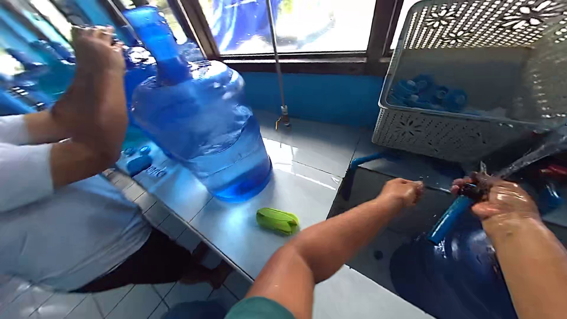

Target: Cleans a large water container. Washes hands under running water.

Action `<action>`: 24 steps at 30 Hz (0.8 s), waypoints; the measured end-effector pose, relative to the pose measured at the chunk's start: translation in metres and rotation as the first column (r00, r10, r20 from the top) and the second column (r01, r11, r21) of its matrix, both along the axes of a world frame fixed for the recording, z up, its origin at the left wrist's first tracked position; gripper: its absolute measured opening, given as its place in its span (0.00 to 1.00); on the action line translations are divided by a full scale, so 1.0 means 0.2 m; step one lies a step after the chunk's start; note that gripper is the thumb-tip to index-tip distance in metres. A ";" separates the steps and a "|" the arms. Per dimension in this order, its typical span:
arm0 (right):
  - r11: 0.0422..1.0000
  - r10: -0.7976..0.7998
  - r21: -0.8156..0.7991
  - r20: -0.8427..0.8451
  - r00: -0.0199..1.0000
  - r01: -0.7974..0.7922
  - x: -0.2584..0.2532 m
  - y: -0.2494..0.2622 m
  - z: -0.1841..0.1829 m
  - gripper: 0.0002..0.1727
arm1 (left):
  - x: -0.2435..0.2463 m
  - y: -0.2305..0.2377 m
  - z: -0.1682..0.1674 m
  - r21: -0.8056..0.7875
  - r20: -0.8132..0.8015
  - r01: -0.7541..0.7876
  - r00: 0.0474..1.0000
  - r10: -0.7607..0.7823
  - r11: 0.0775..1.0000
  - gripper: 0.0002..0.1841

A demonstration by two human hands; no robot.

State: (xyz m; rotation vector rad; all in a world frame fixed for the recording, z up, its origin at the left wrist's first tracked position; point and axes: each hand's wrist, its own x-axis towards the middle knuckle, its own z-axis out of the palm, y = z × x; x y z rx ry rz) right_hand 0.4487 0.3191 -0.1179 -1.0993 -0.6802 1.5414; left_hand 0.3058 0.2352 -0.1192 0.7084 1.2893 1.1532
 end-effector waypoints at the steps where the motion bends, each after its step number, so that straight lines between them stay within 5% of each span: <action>1: 0.999 0.047 0.013 -0.014 0.999 -0.047 0.02 0.06 0.02 0.08 | 0.10 0.08 -0.01 -0.016 0.092 -0.049 0.995 0.050 0.999 0.22; 6: 0.913 0.326 0.111 0.380 0.866 -0.393 0.08 0.09 0.11 0.08 | 0.44 0.32 0.03 -0.029 0.526 -0.276 0.813 0.249 0.961 0.23; 9: 0.933 0.277 0.126 0.342 0.898 -0.336 0.12 0.11 0.13 0.09 | 0.51 0.32 0.09 -0.064 0.551 -0.306 0.782 0.290 0.950 0.28; 12: 0.911 0.184 0.261 0.436 0.881 -0.319 0.10 0.05 0.11 0.07 | 0.54 0.30 0.11 0.001 0.294 -0.293 0.914 0.279 0.956 0.30; 16: 0.678 0.119 0.473 0.684 0.719 -0.563 0.08 -0.12 0.01 0.27 | 0.43 0.28 0.05 0.049 0.093 -0.339 0.938 0.333 0.940 0.32; 21: 0.852 0.160 0.363 0.507 0.847 -0.377 0.11 -0.05 -0.08 0.21 | 0.53 0.20 0.16 0.024 0.120 -0.165 0.980 0.161 0.986 0.29; 24: 0.721 0.195 0.392 0.677 0.709 -0.572 0.18 -0.09 -0.04 0.24 | 0.50 0.25 0.12 0.119 -0.077 -0.142 0.985 0.152 0.983 0.18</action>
